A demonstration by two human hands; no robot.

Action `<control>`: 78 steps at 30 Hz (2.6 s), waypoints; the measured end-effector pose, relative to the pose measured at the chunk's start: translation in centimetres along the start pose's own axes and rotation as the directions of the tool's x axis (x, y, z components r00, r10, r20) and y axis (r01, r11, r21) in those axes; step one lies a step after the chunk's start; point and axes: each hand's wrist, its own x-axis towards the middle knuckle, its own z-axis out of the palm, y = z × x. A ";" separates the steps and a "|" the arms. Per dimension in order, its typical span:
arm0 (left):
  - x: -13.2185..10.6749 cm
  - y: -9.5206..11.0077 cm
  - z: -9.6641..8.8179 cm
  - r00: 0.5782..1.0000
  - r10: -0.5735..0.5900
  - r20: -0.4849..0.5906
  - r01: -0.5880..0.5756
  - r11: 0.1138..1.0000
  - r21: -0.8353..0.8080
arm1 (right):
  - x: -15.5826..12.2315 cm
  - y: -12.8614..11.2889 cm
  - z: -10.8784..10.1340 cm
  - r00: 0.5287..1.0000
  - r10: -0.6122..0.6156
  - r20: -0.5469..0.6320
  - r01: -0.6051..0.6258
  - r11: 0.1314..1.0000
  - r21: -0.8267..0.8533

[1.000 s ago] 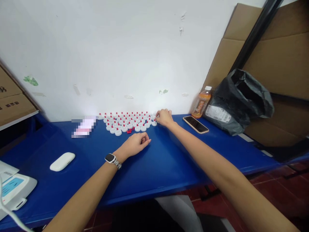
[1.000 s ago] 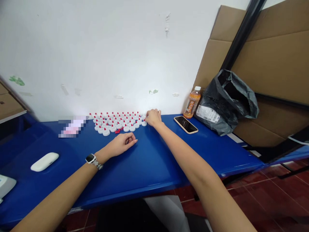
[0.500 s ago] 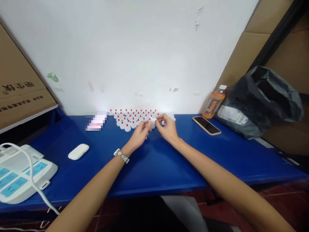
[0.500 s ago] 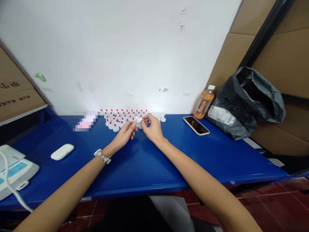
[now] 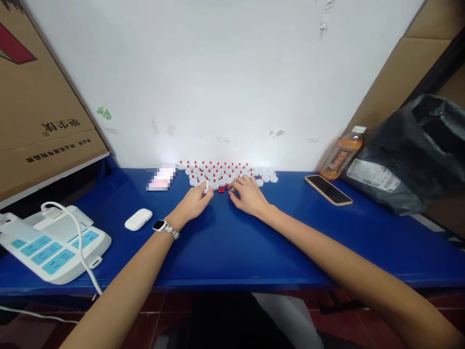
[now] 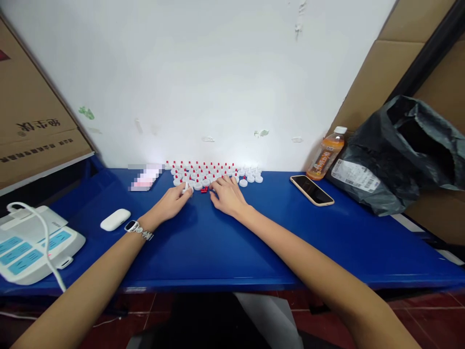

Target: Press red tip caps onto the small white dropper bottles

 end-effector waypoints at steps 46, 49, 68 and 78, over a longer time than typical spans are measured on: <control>-0.9 3.6 4.1 0.979 0.140 0.147 -0.138 0.990 -0.028 | -1.3 -2.3 0.2 0.934 0.350 0.069 -0.214 0.396 0.893; -0.7 3.5 4.2 0.974 0.159 0.164 -0.150 0.986 -0.068 | -1.5 -2.0 0.3 0.943 0.324 0.077 -0.224 0.445 0.867; -1.1 3.6 3.5 0.963 0.128 0.236 -0.096 0.985 -0.142 | -1.5 5.8 -2.0 0.881 0.462 -0.103 -0.401 0.844 0.355; -1.1 4.1 3.3 0.963 0.117 0.241 -0.098 0.991 -0.089 | -1.8 10.7 -2.1 0.708 0.706 -0.019 -0.704 0.708 0.062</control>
